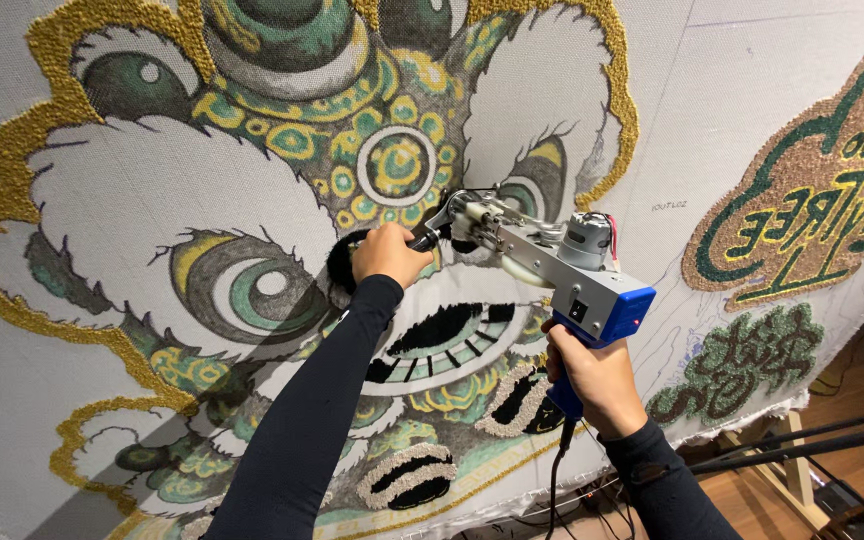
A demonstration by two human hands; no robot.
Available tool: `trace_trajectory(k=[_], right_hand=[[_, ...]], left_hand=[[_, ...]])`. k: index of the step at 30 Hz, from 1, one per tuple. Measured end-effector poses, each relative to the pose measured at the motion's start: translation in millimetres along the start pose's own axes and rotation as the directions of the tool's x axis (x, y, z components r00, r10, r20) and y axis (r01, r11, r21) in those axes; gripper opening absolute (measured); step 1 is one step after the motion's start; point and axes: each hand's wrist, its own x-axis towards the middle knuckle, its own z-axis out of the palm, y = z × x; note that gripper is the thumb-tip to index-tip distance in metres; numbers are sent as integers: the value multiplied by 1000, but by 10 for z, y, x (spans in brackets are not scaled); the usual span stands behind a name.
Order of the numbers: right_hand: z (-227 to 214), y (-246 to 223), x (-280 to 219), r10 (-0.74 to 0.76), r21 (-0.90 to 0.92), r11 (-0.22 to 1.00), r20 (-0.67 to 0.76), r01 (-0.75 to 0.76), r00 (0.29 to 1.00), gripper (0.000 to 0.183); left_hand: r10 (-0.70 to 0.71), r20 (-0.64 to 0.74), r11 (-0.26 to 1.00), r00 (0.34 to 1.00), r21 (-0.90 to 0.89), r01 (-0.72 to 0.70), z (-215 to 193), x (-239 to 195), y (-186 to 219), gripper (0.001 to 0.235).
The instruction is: The person uses a handheld tufting gun to apply black yarn onto a large canvas featuring a pre-printed design of a stylized lion head. The operator guides the tool across the fabric surface to create a textured, raised pattern, focusing on the eye and facial details of the artwork.
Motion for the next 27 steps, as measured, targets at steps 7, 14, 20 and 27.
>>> trace_trajectory(k=[7, 14, 20, 27], right_hand=[[-36, -42, -59, 34, -18, 999, -8, -34, 999, 12], [-369, -226, -123, 121, -13, 993, -7, -121, 993, 15], [-906, -398, -172, 322, 112, 939, 46, -325, 946, 27], [-1541, -310, -275, 386, 77, 920, 0, -385, 922, 24]], left_hand=[[19, -34, 999, 999, -43, -21, 207, -25, -90, 46], [88, 222, 877, 971, -480, 30, 1199, -96, -200, 50], [327, 544, 483, 773, -799, 358, 1643, -436, 245, 65], [410, 552, 475, 726, -809, 346, 1652, -789, 588, 52]])
